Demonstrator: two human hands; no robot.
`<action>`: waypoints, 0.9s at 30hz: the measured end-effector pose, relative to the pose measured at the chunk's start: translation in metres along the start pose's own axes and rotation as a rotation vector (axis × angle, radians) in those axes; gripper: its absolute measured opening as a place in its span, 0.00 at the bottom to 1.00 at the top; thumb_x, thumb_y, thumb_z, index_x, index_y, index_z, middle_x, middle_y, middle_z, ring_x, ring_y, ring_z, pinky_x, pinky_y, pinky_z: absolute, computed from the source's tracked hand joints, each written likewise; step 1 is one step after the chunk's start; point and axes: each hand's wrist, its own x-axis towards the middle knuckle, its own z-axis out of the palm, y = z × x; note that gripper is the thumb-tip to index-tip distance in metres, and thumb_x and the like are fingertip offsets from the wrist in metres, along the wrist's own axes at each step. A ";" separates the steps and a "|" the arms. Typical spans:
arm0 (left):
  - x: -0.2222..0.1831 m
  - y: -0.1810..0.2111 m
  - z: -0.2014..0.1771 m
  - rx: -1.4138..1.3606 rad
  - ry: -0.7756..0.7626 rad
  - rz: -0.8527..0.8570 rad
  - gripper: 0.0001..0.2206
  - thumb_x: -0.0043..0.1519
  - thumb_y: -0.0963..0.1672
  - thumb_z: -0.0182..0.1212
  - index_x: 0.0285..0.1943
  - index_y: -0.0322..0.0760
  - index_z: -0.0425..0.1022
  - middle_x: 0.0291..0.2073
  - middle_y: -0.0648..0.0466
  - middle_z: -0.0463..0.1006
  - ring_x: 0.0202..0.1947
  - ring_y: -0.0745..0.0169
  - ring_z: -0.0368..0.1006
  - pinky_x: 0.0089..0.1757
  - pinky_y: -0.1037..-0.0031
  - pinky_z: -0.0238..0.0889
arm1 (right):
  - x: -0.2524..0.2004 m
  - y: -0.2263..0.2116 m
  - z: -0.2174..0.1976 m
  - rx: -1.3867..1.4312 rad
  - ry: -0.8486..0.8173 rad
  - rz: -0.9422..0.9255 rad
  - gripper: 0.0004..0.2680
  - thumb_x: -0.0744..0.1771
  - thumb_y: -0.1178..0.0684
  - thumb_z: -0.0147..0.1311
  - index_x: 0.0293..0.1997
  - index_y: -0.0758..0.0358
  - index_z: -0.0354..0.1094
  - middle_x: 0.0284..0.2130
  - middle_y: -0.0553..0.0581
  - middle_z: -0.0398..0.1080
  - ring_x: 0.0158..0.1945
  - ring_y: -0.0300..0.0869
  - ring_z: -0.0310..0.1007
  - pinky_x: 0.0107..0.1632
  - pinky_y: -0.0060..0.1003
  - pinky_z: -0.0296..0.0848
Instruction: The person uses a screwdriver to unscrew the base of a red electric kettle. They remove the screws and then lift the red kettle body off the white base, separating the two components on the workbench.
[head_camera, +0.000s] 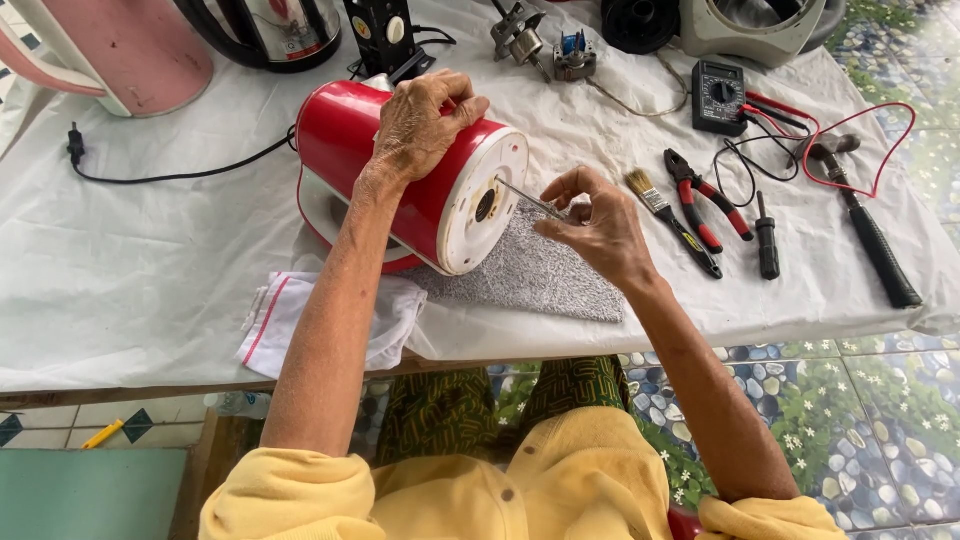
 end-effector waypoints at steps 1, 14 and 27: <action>0.001 -0.002 0.001 0.000 0.010 0.023 0.13 0.67 0.47 0.65 0.29 0.43 0.71 0.28 0.62 0.73 0.30 0.64 0.67 0.31 0.64 0.61 | 0.000 -0.002 0.001 -0.269 0.069 -0.203 0.09 0.62 0.63 0.68 0.40 0.60 0.70 0.40 0.54 0.73 0.28 0.34 0.70 0.31 0.24 0.77; 0.000 0.011 -0.007 -0.013 -0.030 -0.017 0.15 0.67 0.48 0.63 0.27 0.43 0.68 0.28 0.61 0.71 0.30 0.61 0.65 0.34 0.62 0.58 | 0.007 -0.012 -0.011 0.485 -0.106 0.389 0.05 0.66 0.56 0.63 0.34 0.60 0.71 0.24 0.59 0.75 0.14 0.30 0.57 0.14 0.20 0.49; 0.000 0.001 0.001 0.006 0.028 0.087 0.15 0.67 0.47 0.64 0.29 0.41 0.70 0.26 0.60 0.72 0.28 0.63 0.66 0.32 0.64 0.59 | 0.004 0.016 0.004 -0.809 0.105 -0.535 0.04 0.72 0.54 0.56 0.42 0.61 0.68 0.30 0.53 0.72 0.22 0.36 0.66 0.22 0.31 0.62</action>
